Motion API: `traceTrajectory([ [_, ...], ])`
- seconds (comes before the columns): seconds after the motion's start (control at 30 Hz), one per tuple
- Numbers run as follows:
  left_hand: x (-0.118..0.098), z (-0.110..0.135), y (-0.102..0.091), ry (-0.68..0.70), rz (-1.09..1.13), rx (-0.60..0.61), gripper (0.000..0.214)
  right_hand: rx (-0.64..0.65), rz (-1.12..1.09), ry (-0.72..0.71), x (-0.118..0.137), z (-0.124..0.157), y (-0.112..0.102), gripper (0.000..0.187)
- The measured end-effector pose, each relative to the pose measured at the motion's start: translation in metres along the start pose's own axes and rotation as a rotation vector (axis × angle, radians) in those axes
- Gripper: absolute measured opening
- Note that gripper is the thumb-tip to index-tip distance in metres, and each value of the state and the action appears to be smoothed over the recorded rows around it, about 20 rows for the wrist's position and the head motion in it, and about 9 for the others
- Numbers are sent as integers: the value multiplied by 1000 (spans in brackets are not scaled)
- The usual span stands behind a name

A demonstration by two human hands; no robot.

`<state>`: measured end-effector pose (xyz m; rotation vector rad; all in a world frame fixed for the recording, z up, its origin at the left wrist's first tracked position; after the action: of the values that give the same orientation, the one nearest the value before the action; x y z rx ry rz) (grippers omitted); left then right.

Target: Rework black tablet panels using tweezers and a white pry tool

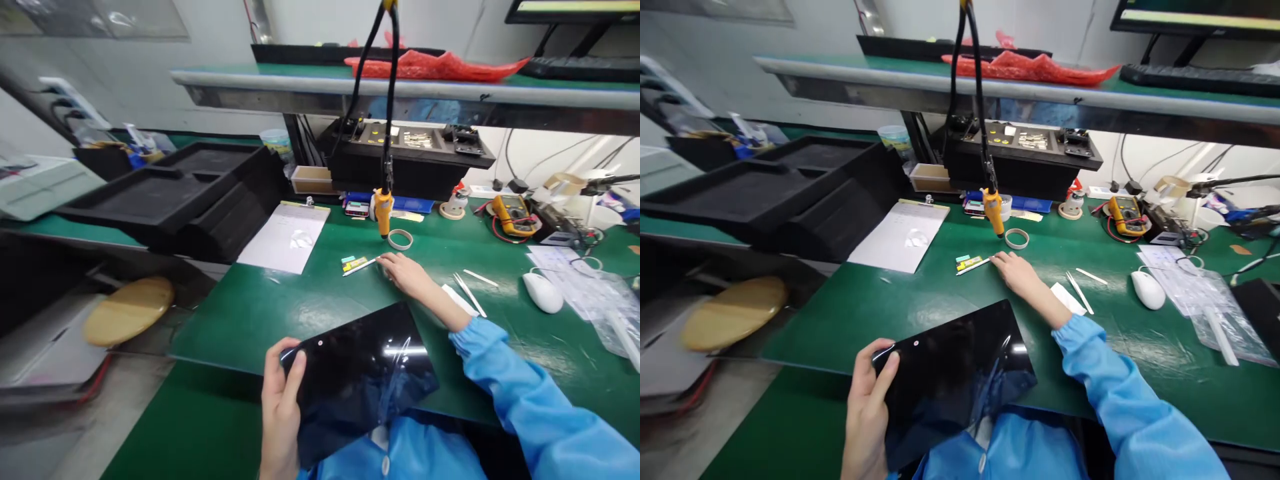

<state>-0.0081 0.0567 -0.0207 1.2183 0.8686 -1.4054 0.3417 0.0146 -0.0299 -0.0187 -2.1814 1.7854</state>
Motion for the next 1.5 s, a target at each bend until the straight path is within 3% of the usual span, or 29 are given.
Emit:
traceTrajectory([
  [0.13,9,-7,-4,-15,6,29,59,85,-24,-88,5,-35,17,31],
  [0.33,24,-29,0,-53,-22,132,40,128,-159,-111,-2,-19,15,27],
  [0.53,35,-39,12,-32,-44,198,27,-109,-366,27,-14,16,-31,29],
  [0.7,43,-38,32,-2,-49,259,26,-287,-692,112,17,46,-53,35],
  [0.87,47,-42,46,49,-79,279,27,-210,-1034,122,74,65,-28,39],
  [1.0,47,-45,50,107,-95,290,26,-116,-1188,130,100,61,7,38],
  [1.17,47,-45,49,122,-114,326,26,-114,-1272,198,107,55,31,37],
  [1.5,50,-47,50,38,-110,347,23,-155,-1289,324,96,55,37,36],
])
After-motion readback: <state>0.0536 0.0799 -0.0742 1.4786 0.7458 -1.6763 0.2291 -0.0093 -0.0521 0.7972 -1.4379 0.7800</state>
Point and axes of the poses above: each hand's wrist, its own z-axis away from the middle knuckle, its own y-axis out of the palm, x = y × z, the point moved 4 cm from there along -z, towards the middle knuckle, and after that the axes turned 2 degrees about -z, right-handed, at the moved point
